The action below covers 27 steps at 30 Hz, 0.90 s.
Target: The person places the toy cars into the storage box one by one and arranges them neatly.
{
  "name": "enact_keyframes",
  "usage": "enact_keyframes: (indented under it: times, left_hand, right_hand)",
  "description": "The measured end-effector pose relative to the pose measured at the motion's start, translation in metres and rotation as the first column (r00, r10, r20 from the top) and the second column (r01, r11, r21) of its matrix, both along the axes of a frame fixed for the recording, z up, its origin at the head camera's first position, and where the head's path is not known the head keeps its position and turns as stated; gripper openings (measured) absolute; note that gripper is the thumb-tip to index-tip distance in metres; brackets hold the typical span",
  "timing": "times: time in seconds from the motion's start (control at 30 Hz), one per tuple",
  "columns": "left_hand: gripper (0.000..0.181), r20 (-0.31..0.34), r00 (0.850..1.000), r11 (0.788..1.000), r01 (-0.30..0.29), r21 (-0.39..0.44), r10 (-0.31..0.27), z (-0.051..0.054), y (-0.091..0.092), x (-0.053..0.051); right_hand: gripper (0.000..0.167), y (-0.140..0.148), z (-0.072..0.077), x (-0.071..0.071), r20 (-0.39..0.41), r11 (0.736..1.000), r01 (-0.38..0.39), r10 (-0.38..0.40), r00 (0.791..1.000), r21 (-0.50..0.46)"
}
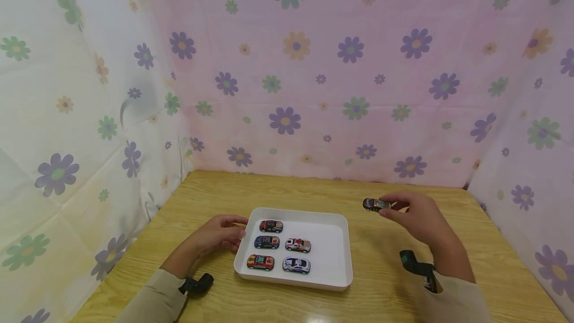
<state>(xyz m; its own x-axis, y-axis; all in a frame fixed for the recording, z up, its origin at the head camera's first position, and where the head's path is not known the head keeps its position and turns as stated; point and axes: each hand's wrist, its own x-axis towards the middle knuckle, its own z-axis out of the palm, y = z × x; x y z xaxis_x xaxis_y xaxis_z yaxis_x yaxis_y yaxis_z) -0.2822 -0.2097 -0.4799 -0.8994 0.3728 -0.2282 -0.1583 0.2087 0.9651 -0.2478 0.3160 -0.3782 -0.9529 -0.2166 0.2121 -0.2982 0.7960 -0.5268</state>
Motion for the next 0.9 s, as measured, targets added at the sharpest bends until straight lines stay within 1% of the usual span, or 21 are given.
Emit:
enact_keyframes:
  times: [0.1,0.23,0.47,0.73,0.9]
  left_hand:
    - [0.052,-0.001,1.0,1.0,0.005,-0.002,-0.005,0.0,0.0,0.0]
    - [0.053,-0.001,1.0,1.0,0.001,-0.01,-0.001,0.0,0.0,0.0]
    - [0.051,-0.001,1.0,1.0,-0.008,-0.019,0.008,0.0,0.0,-0.001]
    - [0.05,-0.002,1.0,1.0,-0.01,-0.027,0.009,0.0,0.0,-0.001]
    - [0.051,-0.008,1.0,1.0,-0.006,-0.03,0.006,0.0,0.0,-0.001]
  right_hand:
    - [0.039,-0.008,0.004,-0.001,-0.024,1.0,-0.014,0.014,1.0,-0.021]
    - [0.035,-0.018,0.004,-0.004,-0.06,0.998,-0.031,0.028,0.998,-0.049]
    - [0.033,-0.034,0.005,-0.01,-0.058,0.997,-0.053,0.05,0.997,-0.06]
    - [0.032,-0.049,0.007,-0.014,-0.096,0.991,-0.094,0.085,0.992,-0.092]
    - [0.031,-0.057,0.005,-0.017,-0.116,0.991,-0.088,0.077,0.99,-0.099]
